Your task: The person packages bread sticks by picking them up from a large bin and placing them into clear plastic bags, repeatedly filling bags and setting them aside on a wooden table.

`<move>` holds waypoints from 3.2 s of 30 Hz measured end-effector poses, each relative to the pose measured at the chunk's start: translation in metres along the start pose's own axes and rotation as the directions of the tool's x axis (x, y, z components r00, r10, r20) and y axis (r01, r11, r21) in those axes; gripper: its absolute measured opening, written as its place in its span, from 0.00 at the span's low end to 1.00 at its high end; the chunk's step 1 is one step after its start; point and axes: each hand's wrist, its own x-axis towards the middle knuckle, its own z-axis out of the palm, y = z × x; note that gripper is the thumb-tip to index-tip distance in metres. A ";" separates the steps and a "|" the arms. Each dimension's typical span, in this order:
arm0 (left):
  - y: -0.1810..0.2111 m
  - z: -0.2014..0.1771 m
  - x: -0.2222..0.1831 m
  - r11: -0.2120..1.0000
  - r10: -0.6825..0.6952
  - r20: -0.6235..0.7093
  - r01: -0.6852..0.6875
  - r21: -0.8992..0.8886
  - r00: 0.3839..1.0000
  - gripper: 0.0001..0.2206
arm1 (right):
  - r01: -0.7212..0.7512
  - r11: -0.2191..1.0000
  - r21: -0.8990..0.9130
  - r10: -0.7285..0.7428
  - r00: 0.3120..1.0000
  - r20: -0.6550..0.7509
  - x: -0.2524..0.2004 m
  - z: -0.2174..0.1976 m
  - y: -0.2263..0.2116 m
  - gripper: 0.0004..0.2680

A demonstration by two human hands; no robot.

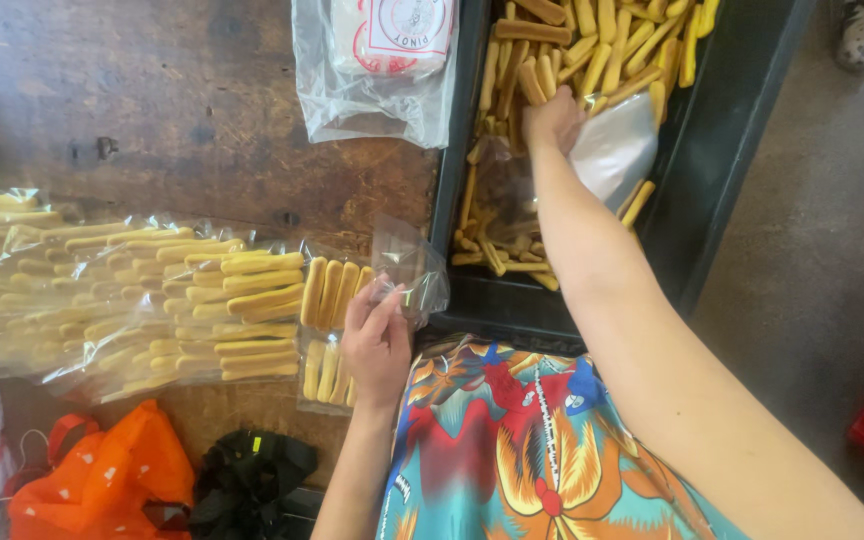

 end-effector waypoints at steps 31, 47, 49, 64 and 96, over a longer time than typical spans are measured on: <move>0.052 0.136 -0.025 0.733 0.573 0.724 -0.636 -0.242 0.385 0.37 | -0.485 0.514 0.707 -0.239 0.711 0.661 -0.247 -0.221 0.178 0.20; 0.070 0.111 0.018 0.919 0.350 0.515 -0.180 -0.351 0.782 0.34 | 0.807 0.591 -0.006 -0.788 0.578 0.212 -0.283 -0.286 0.104 0.13; 0.066 0.108 0.024 0.966 0.156 0.575 -0.003 -0.257 0.803 0.31 | 0.875 0.464 0.138 -0.858 0.483 -0.174 -0.276 -0.277 0.117 0.08; 0.039 0.109 -0.003 0.648 0.212 0.840 0.572 -0.503 0.499 0.19 | -0.577 -0.069 0.814 -0.720 0.593 0.360 -0.270 -0.294 0.110 0.28; 0.050 0.009 0.060 0.872 -0.028 0.275 0.158 -0.462 0.961 0.10 | -0.017 0.815 0.579 -0.507 0.464 0.726 -0.249 -0.254 0.088 0.11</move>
